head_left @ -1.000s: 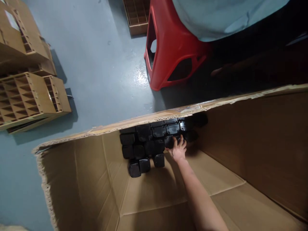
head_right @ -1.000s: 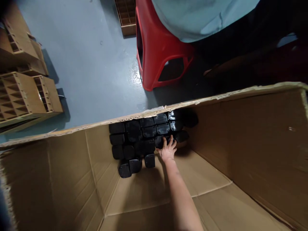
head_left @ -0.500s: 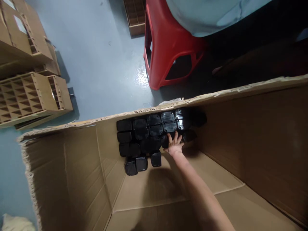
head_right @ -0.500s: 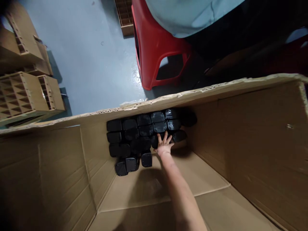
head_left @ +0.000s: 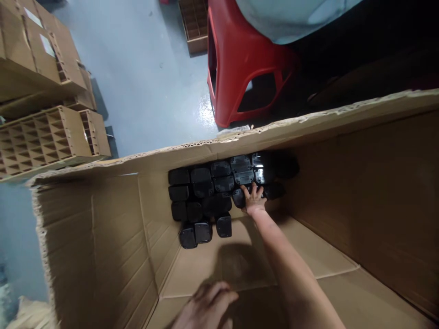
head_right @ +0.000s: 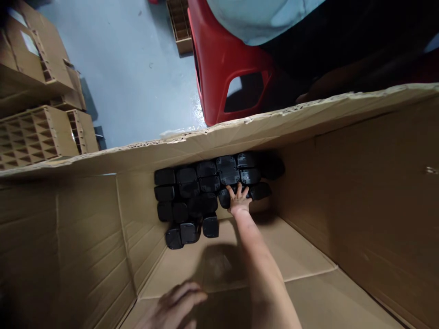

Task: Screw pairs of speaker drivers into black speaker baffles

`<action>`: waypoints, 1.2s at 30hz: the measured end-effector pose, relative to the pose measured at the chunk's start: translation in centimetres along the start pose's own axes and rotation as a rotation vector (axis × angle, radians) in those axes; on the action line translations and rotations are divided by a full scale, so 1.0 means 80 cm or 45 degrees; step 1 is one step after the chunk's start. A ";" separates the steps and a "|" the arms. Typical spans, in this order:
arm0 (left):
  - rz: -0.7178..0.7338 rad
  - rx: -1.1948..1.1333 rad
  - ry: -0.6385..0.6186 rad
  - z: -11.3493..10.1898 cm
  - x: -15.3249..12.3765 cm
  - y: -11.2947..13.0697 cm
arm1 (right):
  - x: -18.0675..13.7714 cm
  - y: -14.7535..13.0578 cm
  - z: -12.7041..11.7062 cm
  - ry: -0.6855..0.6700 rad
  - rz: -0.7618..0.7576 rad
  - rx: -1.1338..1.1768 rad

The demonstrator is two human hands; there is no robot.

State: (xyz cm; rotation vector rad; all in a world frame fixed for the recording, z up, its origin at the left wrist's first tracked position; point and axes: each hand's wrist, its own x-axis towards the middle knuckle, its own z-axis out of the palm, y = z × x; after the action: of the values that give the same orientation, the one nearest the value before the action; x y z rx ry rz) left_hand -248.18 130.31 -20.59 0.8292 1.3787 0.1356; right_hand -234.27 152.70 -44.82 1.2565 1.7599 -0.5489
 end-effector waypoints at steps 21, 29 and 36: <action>-0.533 -1.622 -0.056 -0.011 0.162 -0.011 | -0.147 0.096 -0.054 0.245 -0.244 -0.024; -0.355 -2.304 -0.231 0.050 0.184 0.049 | -0.297 0.134 -0.069 0.660 -0.385 0.155; 0.035 -2.515 -0.193 0.056 0.137 0.085 | -0.410 0.091 -0.081 0.962 -0.313 0.295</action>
State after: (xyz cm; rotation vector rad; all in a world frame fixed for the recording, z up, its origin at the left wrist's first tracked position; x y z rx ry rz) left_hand -239.10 139.19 -25.65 -0.7984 0.5271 1.1726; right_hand -226.90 143.31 -12.75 1.5418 2.5606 -0.4508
